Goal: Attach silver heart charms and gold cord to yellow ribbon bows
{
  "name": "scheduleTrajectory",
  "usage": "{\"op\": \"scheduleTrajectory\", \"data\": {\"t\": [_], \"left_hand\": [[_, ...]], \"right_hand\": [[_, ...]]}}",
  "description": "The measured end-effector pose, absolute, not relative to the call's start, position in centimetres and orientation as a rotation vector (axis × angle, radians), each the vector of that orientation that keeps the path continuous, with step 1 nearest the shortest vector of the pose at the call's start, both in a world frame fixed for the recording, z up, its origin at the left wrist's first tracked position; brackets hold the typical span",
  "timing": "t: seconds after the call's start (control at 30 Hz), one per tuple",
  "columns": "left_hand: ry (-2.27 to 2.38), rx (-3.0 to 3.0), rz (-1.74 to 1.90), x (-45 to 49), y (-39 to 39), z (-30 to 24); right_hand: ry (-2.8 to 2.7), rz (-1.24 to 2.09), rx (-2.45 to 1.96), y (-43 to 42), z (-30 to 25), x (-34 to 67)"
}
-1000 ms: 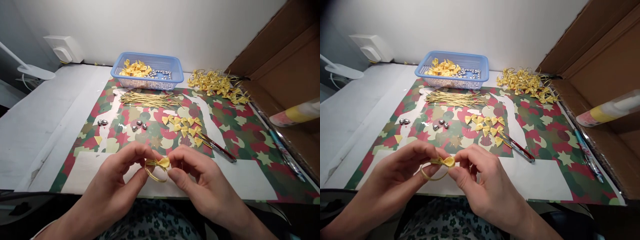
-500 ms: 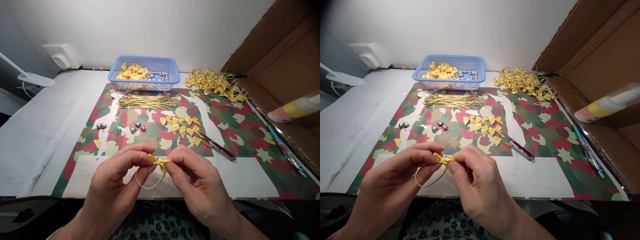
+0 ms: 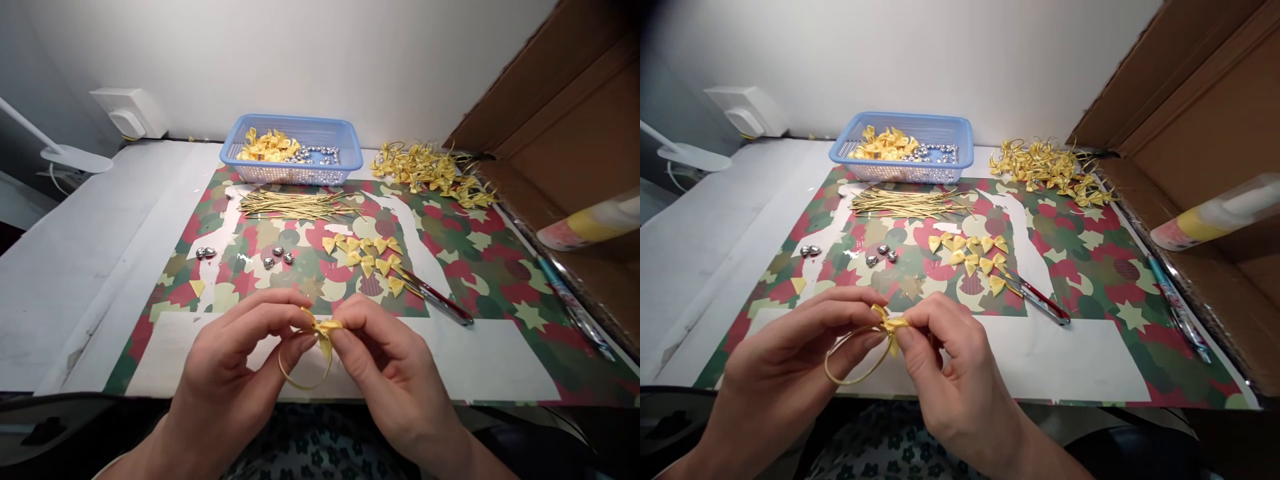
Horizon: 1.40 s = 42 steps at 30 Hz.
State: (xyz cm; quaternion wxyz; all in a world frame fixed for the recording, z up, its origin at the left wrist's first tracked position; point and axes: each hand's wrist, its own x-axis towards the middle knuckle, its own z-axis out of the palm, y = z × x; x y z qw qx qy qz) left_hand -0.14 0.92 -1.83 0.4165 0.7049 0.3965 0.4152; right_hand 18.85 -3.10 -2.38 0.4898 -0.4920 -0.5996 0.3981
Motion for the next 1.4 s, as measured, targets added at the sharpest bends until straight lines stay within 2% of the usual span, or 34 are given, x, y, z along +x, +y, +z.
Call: {"op": "scheduleTrajectory", "data": {"t": [0.47, 0.73, 0.97, 1.1, 1.4], "left_hand": [[0.976, 1.892, 1.042, 0.2, 1.1, -2.1], [0.938, 1.944, 1.028, 0.2, 1.0, -2.0], [0.875, 1.531, 0.969, 0.2, 1.5, -2.4], [0.855, 1.532, 0.948, -0.1, 2.0, -3.0], [0.846, 1.745, 0.921, -0.7, 2.5, -4.0]], "right_hand": [[-1.494, 0.863, -1.108, -2.8, -2.8, 18.5], [-1.458, 0.919, -1.096, -3.1, -3.4, 18.6], [-1.349, 1.156, -1.248, -2.6, -3.4, 18.9], [-1.442, 1.112, -1.378, -2.2, -3.3, 20.5], [-1.038, 0.928, -1.002, 0.3, 2.1, 23.1]]}}
